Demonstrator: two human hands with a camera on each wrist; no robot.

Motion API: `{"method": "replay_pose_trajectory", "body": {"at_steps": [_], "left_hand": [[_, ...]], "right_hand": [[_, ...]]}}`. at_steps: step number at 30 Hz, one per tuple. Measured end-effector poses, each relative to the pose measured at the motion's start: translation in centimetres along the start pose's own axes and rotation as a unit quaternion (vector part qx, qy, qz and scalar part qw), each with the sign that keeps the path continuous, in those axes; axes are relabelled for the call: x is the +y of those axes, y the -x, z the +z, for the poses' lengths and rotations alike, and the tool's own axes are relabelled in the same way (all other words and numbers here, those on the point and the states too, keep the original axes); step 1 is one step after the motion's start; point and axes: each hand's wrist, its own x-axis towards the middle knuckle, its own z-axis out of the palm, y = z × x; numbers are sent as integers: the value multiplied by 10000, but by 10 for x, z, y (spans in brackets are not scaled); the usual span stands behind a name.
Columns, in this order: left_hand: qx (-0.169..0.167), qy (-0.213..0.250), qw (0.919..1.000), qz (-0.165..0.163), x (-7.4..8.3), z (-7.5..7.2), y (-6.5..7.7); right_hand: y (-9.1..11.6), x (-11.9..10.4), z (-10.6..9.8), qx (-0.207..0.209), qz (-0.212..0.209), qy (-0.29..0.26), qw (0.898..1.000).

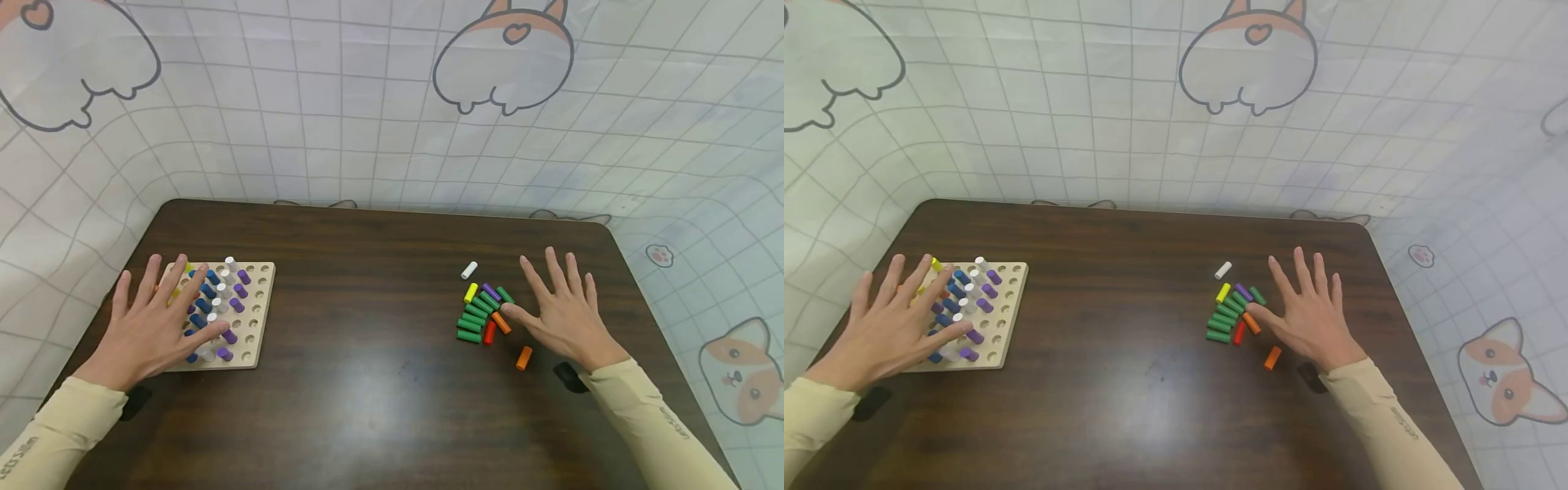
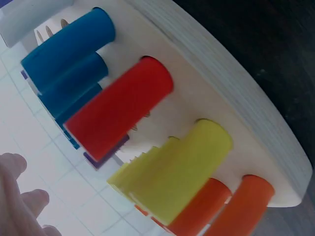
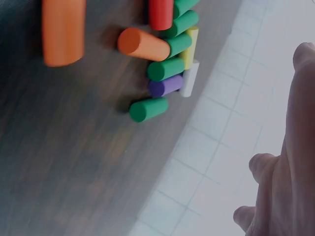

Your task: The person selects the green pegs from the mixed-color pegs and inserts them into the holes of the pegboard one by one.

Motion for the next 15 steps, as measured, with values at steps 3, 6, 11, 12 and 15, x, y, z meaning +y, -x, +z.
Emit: {"method": "replay_pose_trajectory", "body": {"at_steps": [3,6,11,12,15], "left_hand": [[83,-40,9999,62,-2,1,-1],[119,-36,9998,133,-4,2,1],[44,50,9997,227,-9,6,7],[27,54,9997,224,-10,7,9],[-14,47,9997,219,-13,10,11]], "right_hand": [[-2,-4,1,48,-40,-12,10000],[-3,-9,1,58,-63,-13,10000],[-9,-19,2,8,-94,-45,9999],[-11,-22,2,4,-117,-47,9999],[-15,-30,3,-3,-199,-66,9998]]}}
